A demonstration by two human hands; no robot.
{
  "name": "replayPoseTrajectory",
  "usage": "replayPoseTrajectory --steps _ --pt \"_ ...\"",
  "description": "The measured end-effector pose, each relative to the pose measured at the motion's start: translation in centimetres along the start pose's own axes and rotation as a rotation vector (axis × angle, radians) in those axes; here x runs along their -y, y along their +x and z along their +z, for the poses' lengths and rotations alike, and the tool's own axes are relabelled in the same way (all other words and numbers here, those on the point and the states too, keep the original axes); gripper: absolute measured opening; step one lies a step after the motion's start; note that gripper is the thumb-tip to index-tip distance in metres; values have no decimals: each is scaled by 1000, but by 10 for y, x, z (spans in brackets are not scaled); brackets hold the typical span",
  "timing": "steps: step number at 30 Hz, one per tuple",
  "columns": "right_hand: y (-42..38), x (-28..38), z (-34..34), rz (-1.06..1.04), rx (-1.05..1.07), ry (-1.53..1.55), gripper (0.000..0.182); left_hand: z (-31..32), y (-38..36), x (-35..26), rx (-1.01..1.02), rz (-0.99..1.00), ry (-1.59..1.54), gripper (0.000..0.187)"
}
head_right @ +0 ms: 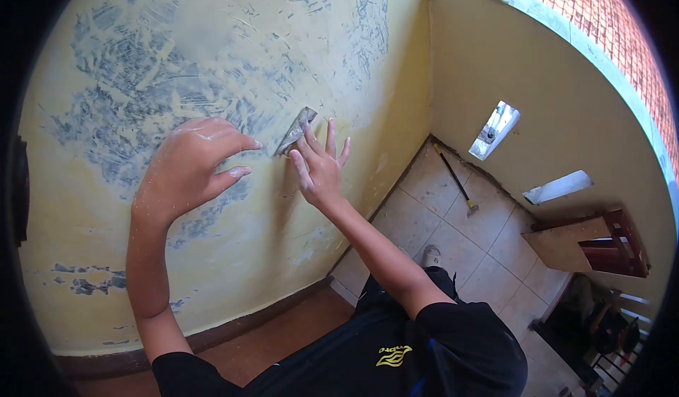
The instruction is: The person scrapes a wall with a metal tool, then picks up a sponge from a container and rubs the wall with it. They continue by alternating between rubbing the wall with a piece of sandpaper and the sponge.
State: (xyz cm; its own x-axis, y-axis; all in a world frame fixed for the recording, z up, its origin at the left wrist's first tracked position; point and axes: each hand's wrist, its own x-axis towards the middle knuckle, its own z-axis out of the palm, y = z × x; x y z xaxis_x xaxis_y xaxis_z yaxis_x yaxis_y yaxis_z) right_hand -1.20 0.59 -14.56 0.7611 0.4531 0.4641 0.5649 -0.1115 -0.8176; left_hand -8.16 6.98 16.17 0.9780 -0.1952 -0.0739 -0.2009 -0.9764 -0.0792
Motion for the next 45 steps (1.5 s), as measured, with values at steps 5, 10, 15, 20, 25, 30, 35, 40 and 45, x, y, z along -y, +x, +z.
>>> replayPoseTrajectory --steps 5,10,15,20,25,30,35,40,45 --pt "-4 16 13 110 -43 139 51 -1 -3 -1 2 -5 -17 34" --pt "-32 19 8 -247 90 -47 48 -3 -7 4 -29 -7 -7 34" --pt "11 -5 13 70 -169 82 51 -7 -8 1 -69 5 1 34" --pt "-8 3 15 -40 -28 19 57 -3 -7 0 -24 8 -12 33" --pt "1 -17 -8 -350 35 -173 51 -2 -3 0 -18 29 -27 33" --pt "-2 3 4 -137 -7 49 47 2 -2 0 -18 35 2 32" --pt "10 -22 -9 -206 -43 -151 51 1 2 -3 -45 49 -10 33" --pt "-14 19 2 -167 -13 57 46 5 2 -4 -39 50 -16 35" --pt "-1 -1 9 -3 -87 20 49 6 3 -2 -64 46 14 37"
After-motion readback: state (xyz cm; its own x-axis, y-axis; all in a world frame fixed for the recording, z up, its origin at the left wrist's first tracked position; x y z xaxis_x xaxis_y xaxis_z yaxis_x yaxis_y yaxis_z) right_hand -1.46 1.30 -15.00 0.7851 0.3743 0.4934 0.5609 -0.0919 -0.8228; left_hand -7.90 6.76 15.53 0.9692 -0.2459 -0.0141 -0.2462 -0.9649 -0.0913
